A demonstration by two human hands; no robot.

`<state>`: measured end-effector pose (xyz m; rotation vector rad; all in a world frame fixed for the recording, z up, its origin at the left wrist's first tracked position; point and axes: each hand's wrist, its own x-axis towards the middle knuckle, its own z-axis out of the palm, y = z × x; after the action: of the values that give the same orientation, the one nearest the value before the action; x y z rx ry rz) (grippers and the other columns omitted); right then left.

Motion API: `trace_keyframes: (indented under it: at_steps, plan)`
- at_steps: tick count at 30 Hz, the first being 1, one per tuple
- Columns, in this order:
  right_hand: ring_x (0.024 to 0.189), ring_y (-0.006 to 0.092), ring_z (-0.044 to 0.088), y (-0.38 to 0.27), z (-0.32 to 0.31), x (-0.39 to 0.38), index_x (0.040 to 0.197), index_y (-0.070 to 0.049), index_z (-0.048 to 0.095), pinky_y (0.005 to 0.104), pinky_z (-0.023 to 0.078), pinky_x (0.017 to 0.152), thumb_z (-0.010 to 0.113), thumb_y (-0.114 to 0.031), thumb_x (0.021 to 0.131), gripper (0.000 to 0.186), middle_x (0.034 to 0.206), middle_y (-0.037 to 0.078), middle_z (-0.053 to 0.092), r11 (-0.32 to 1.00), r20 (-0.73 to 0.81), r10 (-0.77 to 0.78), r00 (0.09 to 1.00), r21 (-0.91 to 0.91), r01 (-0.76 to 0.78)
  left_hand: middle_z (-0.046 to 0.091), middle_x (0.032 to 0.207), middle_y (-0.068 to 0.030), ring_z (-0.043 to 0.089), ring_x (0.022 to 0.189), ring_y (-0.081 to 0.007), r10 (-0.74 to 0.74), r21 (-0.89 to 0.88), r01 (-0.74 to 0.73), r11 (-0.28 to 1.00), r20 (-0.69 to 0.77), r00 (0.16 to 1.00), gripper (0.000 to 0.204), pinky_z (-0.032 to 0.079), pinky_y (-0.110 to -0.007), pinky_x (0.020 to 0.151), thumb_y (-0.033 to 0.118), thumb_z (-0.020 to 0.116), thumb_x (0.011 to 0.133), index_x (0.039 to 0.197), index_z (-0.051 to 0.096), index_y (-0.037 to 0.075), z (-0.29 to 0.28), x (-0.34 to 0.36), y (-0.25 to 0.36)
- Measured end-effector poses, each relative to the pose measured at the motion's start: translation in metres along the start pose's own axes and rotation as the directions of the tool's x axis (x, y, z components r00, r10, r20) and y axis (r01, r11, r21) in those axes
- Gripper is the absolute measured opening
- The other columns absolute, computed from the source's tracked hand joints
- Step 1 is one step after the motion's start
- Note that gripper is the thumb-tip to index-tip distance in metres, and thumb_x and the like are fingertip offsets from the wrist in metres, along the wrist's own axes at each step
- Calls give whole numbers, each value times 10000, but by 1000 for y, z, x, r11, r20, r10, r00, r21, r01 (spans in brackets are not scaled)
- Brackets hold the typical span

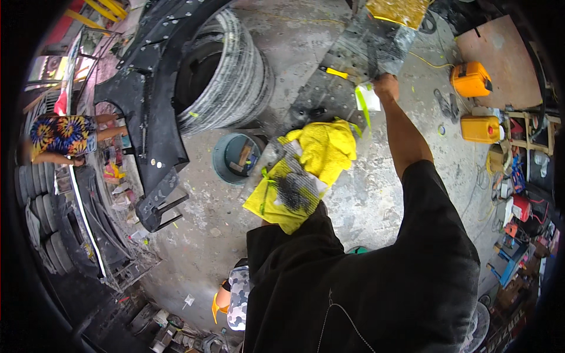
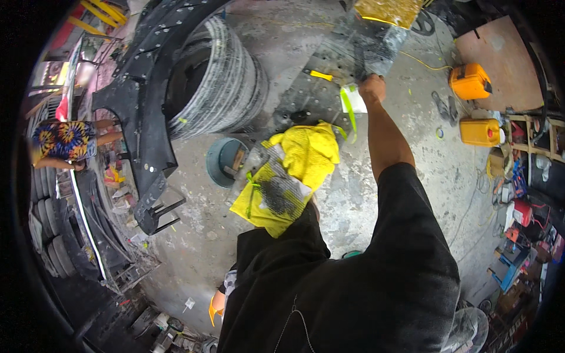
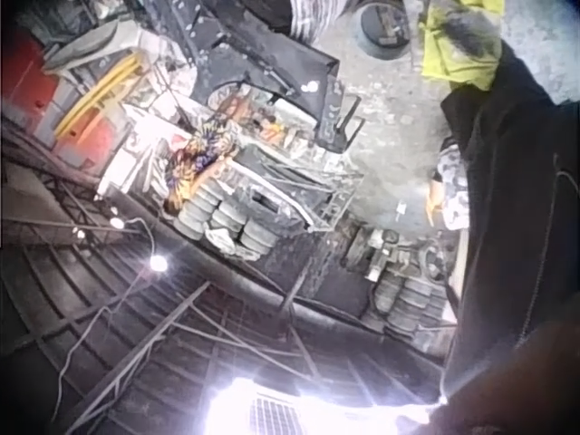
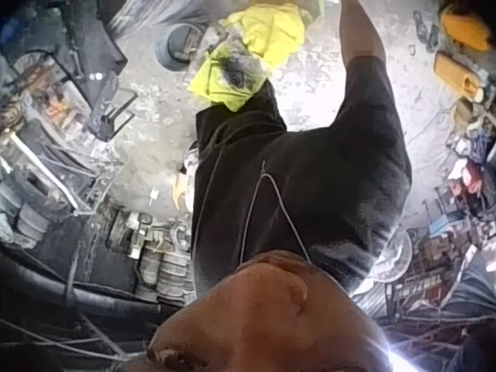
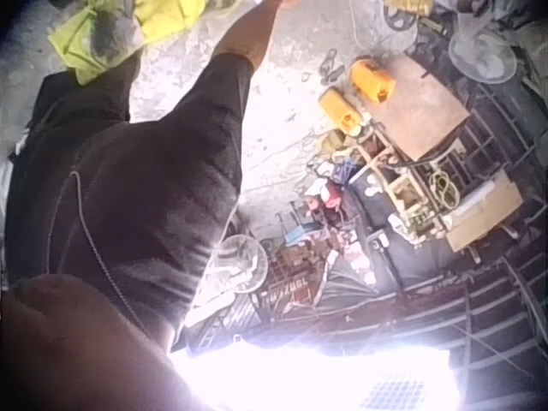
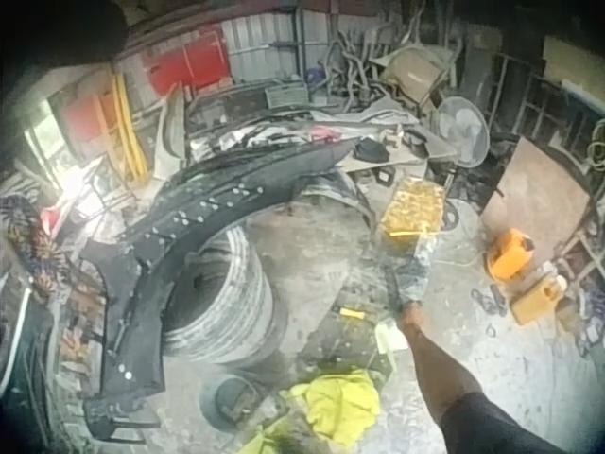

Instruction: The recorder is attaching a mesh screen to a car body panel using adhesive.

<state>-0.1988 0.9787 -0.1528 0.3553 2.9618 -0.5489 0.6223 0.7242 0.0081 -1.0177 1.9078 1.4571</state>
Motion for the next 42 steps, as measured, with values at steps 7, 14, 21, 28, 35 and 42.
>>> trace_keyframes:
  at_steps: [7, 14, 21, 28, 35, 42]
  plan:
    - [845, 260, 703, 53, 36, 53, 899, -139, 731, 407, 534, 772, 654, -275, 842, 166, 886, 92, 733, 939, -89, -281, 956, 179, 292, 698, 874, -89, 666, 785, -162, -62, 78, 79, 994, -206, 977, 323, 548, -326, 681, 293, 607, 963, 1083, 666, -1, -53, -104, -32]
    - [843, 113, 668, 16, -89, 19, 1105, -93, 742, 271, 511, 791, 706, -210, 936, 209, 940, 38, 742, 855, -295, -281, 913, 356, 378, 707, 885, -97, 672, 765, -160, -498, -281, 437, 854, -202, 844, 300, 547, -314, 675, 262, 638, 928, 1099, 668, 16, -106, -139, -143]
    - [999, 115, 633, -224, -140, -312, 1181, -22, 713, 279, 490, 914, 651, -172, 988, 252, 1066, 43, 722, 602, -203, -359, 911, 695, 392, 718, 1031, -124, 712, 684, -185, 182, -70, -207, 976, -265, 947, 305, 564, -305, 689, 223, 671, 954, 1132, 664, -24, -224, -15, -234]
    - [754, 96, 645, -382, -56, -617, 1088, -12, 725, 251, 545, 675, 637, -60, 970, 154, 938, 45, 685, 464, 417, -721, 553, 884, -62, 717, 997, -118, 675, 806, -158, 11, -453, -374, 809, -624, 781, 398, 555, -285, 716, 304, 592, 1024, 1231, 622, -34, -406, 23, 11]
    - [760, 76, 627, -480, -40, -675, 1113, 6, 711, 240, 563, 683, 654, -48, 960, 172, 919, 26, 681, 405, 391, -732, 558, 908, -105, 695, 1099, -201, 712, 911, -281, 395, -510, -706, 491, -592, 703, 385, 606, -391, 798, 172, 604, 992, 1286, 582, -77, -536, 60, 117]
    - [717, 71, 624, -554, 11, -641, 1070, -1, 709, 238, 542, 651, 671, -54, 951, 136, 822, 18, 676, 345, 282, -624, 729, 936, -67, 724, 992, -173, 731, 830, -238, 477, -497, -709, 501, -524, 705, 236, 613, -355, 731, 48, 647, 938, 1148, 647, -60, -630, 116, 170]
